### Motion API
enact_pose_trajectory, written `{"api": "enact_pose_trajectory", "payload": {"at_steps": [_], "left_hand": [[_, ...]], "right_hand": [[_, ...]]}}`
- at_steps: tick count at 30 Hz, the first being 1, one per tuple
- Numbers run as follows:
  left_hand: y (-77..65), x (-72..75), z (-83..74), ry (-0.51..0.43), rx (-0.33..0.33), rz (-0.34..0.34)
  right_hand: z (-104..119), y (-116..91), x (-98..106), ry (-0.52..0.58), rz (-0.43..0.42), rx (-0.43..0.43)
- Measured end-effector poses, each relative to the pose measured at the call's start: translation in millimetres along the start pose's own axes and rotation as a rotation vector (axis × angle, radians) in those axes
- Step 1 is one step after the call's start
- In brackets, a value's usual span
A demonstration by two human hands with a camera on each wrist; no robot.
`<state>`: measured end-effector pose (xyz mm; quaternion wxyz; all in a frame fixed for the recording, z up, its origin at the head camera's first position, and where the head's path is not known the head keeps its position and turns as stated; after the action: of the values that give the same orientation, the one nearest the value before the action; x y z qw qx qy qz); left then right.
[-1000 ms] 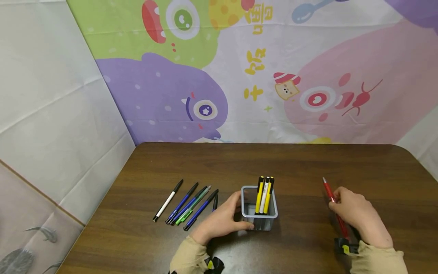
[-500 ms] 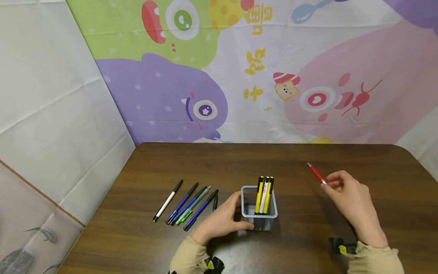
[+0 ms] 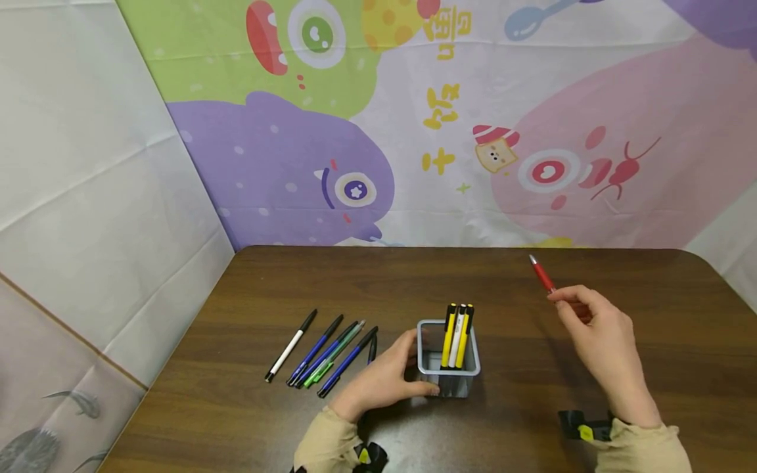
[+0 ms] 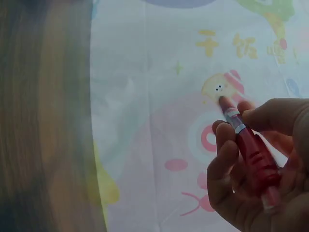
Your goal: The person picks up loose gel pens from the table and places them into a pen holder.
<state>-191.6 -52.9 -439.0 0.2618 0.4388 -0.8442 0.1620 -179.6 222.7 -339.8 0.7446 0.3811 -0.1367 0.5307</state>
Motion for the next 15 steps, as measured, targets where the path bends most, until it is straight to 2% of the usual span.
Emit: {"api": "enact_pose_trajectory", "payload": {"at_steps": [9,15], "left_hand": [[0.1,-0.1,0.1,0.007,-0.004,0.002],[0.1,-0.3,0.3,0.005,-0.014,0.001]], "right_hand": [[12.4,-1.4,-5.5,0.072,0.065,0.093],[19.1,-3.3,-2.1,0.102,0.019,0.098]]}}
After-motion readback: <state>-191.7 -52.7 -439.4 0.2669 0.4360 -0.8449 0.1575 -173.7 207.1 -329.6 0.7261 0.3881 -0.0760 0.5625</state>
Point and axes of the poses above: each hand's wrist, its own y-axis towards the middle knuckle, its own x-axis out of the back of the hand, z = x × y, the point moved 5 cm from there along y, towards the middle knuckle, and after that the axes turned 5 degrees about y, right-handed, at the moved point
